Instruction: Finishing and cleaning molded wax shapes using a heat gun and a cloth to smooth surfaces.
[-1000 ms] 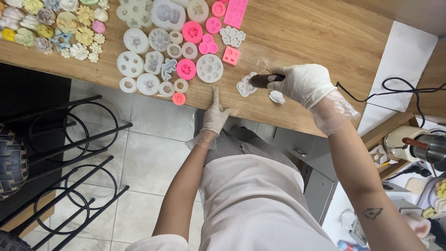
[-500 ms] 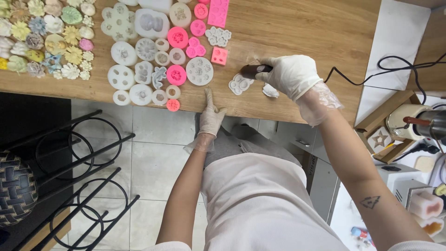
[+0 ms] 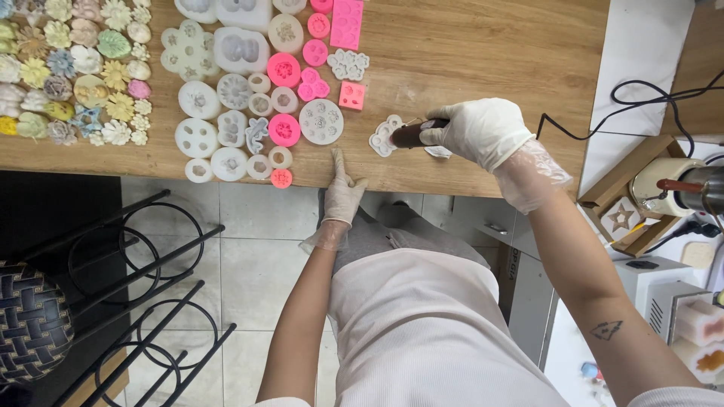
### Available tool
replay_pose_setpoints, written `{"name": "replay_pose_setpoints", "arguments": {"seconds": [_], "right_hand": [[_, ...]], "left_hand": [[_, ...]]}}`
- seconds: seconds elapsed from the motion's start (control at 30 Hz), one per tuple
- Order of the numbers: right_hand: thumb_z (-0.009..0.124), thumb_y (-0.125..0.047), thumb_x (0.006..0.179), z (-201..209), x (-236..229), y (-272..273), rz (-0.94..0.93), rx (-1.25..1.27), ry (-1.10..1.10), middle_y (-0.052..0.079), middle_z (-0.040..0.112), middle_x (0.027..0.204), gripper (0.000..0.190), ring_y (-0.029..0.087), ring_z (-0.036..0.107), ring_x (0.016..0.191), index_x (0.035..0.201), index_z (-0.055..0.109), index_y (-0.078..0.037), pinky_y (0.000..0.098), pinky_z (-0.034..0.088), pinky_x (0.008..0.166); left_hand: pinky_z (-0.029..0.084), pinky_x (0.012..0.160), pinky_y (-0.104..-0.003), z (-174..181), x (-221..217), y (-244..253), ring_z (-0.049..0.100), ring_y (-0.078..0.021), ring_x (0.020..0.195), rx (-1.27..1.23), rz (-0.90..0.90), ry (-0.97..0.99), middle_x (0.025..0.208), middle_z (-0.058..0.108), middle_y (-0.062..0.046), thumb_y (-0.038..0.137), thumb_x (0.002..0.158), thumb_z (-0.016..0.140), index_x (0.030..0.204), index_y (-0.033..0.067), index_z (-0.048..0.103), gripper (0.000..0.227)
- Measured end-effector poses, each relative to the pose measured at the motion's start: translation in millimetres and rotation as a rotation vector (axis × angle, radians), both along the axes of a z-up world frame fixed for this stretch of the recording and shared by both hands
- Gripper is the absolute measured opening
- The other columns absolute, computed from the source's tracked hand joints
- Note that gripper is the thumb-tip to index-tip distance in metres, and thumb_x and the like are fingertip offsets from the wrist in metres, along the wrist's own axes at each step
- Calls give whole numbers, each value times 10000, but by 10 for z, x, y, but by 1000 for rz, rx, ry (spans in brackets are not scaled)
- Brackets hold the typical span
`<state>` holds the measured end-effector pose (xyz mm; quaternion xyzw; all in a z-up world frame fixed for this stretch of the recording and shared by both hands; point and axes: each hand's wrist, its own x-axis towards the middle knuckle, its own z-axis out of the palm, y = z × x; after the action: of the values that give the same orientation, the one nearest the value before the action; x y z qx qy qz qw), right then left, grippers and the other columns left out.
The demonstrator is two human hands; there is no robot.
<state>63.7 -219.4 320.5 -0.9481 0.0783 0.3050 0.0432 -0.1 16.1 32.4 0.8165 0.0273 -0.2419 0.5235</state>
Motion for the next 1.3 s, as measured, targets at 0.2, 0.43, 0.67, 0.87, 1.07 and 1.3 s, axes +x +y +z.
{"name": "replay_pose_setpoints", "arguments": {"seconds": [0.2, 0.43, 0.67, 0.87, 1.07, 1.3], "right_hand": [[577, -671, 927, -37, -68, -12, -54, -66, 47, 76, 780, 992, 557, 297, 733, 933, 1383, 644, -358, 416, 570, 797], [568, -684, 930, 59, -156, 25, -90, -23, 98, 69, 779, 1019, 531, 297, 726, 963, 1335, 690, -362, 412, 563, 837], [580, -701, 880, -70, -236, -157, -150, 67, 100, 83, 769, 1034, 601, 321, 715, 982, 1367, 650, -356, 427, 557, 848], [557, -707, 914, -109, -195, -166, -237, -27, 43, 131, 775, 1037, 651, 353, 730, 966, 1432, 613, -317, 453, 567, 845], [572, -731, 882, -182, -194, -225, -279, 41, -1, 121, 761, 1066, 667, 346, 714, 992, 1416, 618, -334, 444, 559, 858], [581, -707, 880, -209, -146, -230, -281, 140, 23, 108, 755, 1115, 626, 333, 700, 1036, 1380, 657, -339, 433, 545, 883]], "left_hand": [[502, 607, -318, 81, 4, 27, 433, -144, 534, 78, -36, -11, 630, 405, 1, 104, 831, 819, 1656, 171, 33, 1142], [495, 607, -291, 21, -7, 25, 395, -132, 536, 74, -47, -44, 628, 375, 17, 103, 837, 812, 1665, 158, 31, 1140], [499, 620, -287, -17, 14, 39, 388, -138, 530, 85, -75, -37, 616, 367, 12, 107, 848, 810, 1663, 142, 19, 1137], [508, 621, -323, 158, 54, 48, 454, -153, 509, 83, -94, 4, 593, 423, 4, 116, 855, 801, 1656, 148, 5, 1129], [500, 601, -333, 156, 52, 45, 429, -157, 516, 97, -98, 21, 605, 417, -5, 111, 851, 794, 1661, 152, -2, 1137], [512, 630, -295, 12, 17, 41, 420, -137, 532, 73, -87, -59, 623, 389, 7, 113, 847, 811, 1656, 132, 6, 1141]]}}
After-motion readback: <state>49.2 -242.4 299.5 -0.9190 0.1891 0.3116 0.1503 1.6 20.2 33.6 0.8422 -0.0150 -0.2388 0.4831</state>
